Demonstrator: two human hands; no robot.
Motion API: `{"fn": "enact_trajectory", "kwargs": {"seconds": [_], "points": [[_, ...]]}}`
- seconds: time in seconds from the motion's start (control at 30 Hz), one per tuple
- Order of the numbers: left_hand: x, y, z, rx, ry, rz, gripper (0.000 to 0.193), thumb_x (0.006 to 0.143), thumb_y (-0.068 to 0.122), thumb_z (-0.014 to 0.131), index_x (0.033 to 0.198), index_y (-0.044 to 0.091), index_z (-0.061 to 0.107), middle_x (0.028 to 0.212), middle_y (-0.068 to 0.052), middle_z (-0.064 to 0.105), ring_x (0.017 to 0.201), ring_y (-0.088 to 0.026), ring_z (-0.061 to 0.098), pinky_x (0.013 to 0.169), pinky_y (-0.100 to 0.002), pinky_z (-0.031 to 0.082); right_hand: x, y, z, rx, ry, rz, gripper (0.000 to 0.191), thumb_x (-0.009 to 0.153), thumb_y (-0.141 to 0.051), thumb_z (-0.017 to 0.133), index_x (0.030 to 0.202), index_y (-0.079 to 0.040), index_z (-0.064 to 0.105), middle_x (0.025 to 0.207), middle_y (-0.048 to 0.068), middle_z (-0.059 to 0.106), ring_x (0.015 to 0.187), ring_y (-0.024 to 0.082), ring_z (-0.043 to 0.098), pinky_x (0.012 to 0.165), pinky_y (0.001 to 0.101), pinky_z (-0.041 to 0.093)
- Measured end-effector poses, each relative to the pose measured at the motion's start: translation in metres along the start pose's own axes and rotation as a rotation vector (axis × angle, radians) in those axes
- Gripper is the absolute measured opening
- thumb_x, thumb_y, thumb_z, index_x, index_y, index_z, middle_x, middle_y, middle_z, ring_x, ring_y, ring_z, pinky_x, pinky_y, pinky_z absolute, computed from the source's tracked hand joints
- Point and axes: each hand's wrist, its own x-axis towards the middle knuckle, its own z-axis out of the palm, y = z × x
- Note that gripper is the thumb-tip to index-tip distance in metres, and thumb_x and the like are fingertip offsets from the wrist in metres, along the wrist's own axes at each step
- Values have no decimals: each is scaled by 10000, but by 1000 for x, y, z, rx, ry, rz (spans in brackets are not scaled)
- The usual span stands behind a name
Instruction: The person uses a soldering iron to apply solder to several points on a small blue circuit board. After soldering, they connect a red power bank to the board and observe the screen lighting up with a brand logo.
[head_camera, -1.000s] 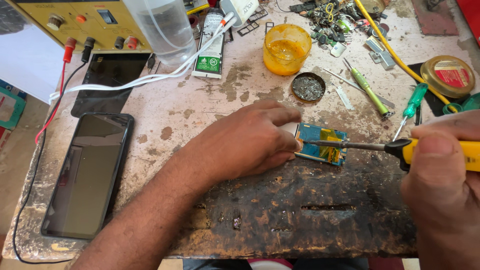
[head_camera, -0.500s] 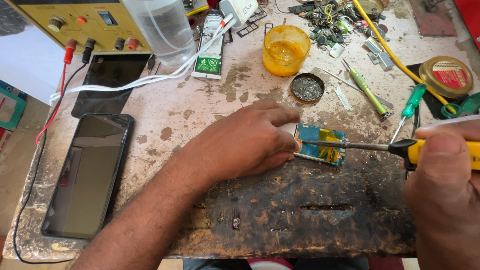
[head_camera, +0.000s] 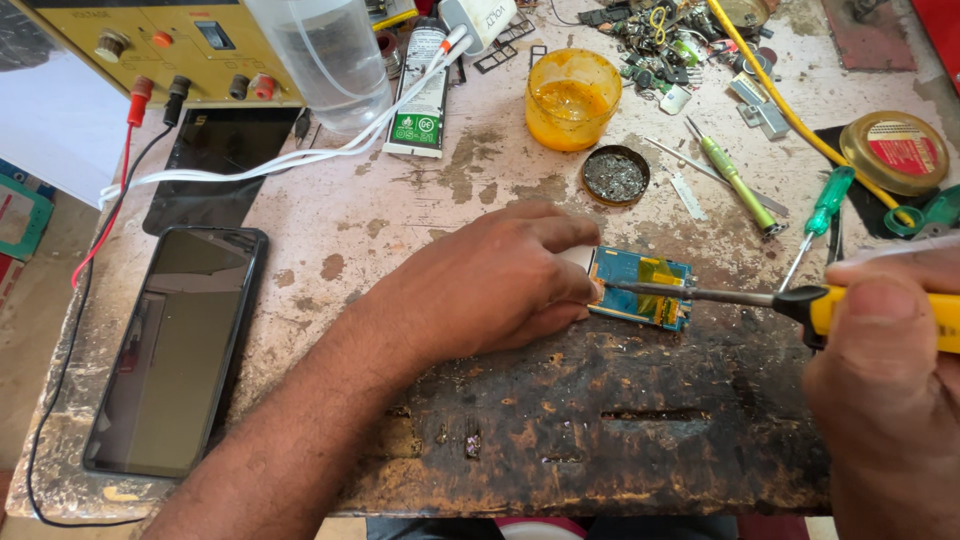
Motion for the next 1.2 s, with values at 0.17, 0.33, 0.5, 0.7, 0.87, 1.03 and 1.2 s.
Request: {"fn": "enact_trajectory", "kwargs": {"seconds": [0.17,0.33,0.5,0.7,0.87,1.03,1.2], "points": [[1,-1,2,13,-19,-7,180,879,303,749,966,157,808,1344,-137,654,1282,-301,577,1019,-432,507,1,-3,2,43,27,29,552,1195,-516,528,1052,14,596,903,69,596,730,134,611,694,227,467],[1,0,2,14,-17,-5,183,876,302,746,971,158,809,1347,-135,656,1287,-296,575,1036,-432,502,4,-3,5,42,36,40,581,1203,-542,549,1048,16,600,907,68,602,731,135,618,698,235,491],[1,0,1,5,-38,-28,177,875,295,747,970,159,808,1342,-141,654,1283,-298,571,1015,-430,503,4,-5,-1,-53,10,-40,574,1230,-528,528,1036,6,610,900,38,572,736,114,566,710,226,437],[0,0,0,3,8,16,162,875,278,752,966,157,809,1347,-144,658,1284,-303,578,1033,-430,507,2,-4,5,33,38,27,527,1202,-476,514,1046,18,606,936,56,560,737,117,575,699,216,451],[1,-1,1,3,-21,4,169,873,280,750,969,152,804,1348,-141,655,1286,-304,575,1019,-431,509,4,-6,5,18,45,23,561,1195,-512,539,1030,19,611,891,63,594,692,137,615,653,222,447],[0,0,1,2,0,2,162,878,285,751,958,155,805,1360,-139,650,1287,-307,574,1022,-434,510,5,-10,6,48,47,46,559,1207,-517,534,1036,12,591,895,57,576,708,136,621,679,228,475],[0,1,0,-7,-4,-5,148,878,285,746,940,164,804,1362,-130,653,1288,-301,576,1014,-431,513,7,-11,5,19,26,10,543,1203,-508,543,1047,9,603,933,68,609,717,137,617,666,229,473]]}}
